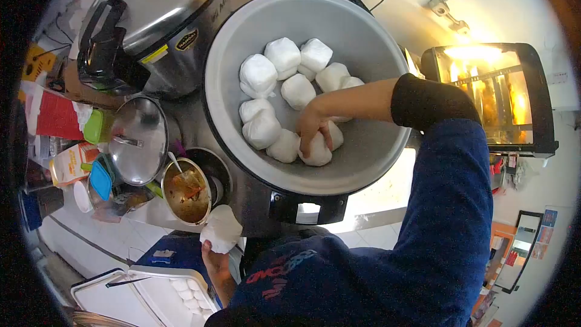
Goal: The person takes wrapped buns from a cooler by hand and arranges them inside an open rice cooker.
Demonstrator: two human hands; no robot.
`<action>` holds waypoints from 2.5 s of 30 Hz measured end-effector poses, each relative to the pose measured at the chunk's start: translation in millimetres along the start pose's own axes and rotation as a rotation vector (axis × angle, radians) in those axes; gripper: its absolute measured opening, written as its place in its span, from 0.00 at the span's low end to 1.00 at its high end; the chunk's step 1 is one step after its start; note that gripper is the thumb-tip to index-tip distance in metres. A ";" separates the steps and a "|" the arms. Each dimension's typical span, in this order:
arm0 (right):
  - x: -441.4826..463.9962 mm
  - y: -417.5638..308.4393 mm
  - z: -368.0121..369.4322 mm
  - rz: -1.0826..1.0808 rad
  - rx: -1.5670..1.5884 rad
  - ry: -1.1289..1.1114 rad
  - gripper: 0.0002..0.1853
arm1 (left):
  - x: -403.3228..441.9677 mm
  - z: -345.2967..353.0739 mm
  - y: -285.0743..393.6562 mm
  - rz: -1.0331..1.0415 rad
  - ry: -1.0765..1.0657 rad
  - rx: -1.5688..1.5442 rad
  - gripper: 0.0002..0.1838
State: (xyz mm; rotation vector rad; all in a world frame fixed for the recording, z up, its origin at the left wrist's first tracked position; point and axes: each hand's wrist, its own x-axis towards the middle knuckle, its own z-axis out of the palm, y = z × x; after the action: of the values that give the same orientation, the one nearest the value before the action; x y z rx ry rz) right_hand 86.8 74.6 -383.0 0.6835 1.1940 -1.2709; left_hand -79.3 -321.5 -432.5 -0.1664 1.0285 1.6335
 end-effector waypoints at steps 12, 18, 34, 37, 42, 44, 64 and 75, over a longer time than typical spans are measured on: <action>25.4 32.6 13.8 -0.266 -0.519 0.486 0.39 | -2.3 13.6 -0.5 0.011 0.014 0.010 0.41; 0.7 6.2 19.8 -0.131 -1.023 0.576 0.31 | -6.4 5.6 -1.6 0.015 -0.009 -0.012 0.40; -8.2 11.5 5.8 -0.223 -0.890 0.385 0.30 | -21.7 -3.6 7.7 0.056 -0.025 -0.072 0.40; -8.6 12.2 6.8 -0.228 -0.801 0.431 0.28 | -20.8 -6.3 4.6 0.070 0.014 -0.052 0.40; -10.4 6.4 7.9 -0.314 -0.758 0.412 0.26 | -18.7 -6.1 0.1 0.072 0.017 -0.047 0.40; -2.7 26.1 2.4 -0.453 -0.523 0.437 0.24 | -17.6 -3.0 -1.5 0.054 0.003 -0.058 0.40; -4.1 5.1 3.9 -0.147 -0.377 0.361 0.29 | -16.6 0.1 4.4 0.088 0.017 0.007 0.40; -3.1 28.0 11.5 -0.606 -0.657 0.504 0.33 | -13.8 6.7 1.4 0.060 -0.030 -0.038 0.40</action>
State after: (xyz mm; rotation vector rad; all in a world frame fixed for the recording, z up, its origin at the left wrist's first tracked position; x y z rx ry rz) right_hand 117.0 71.6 -382.6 0.1383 2.2196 -1.0890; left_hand -73.0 -326.9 -419.5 -0.1372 0.9884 1.7062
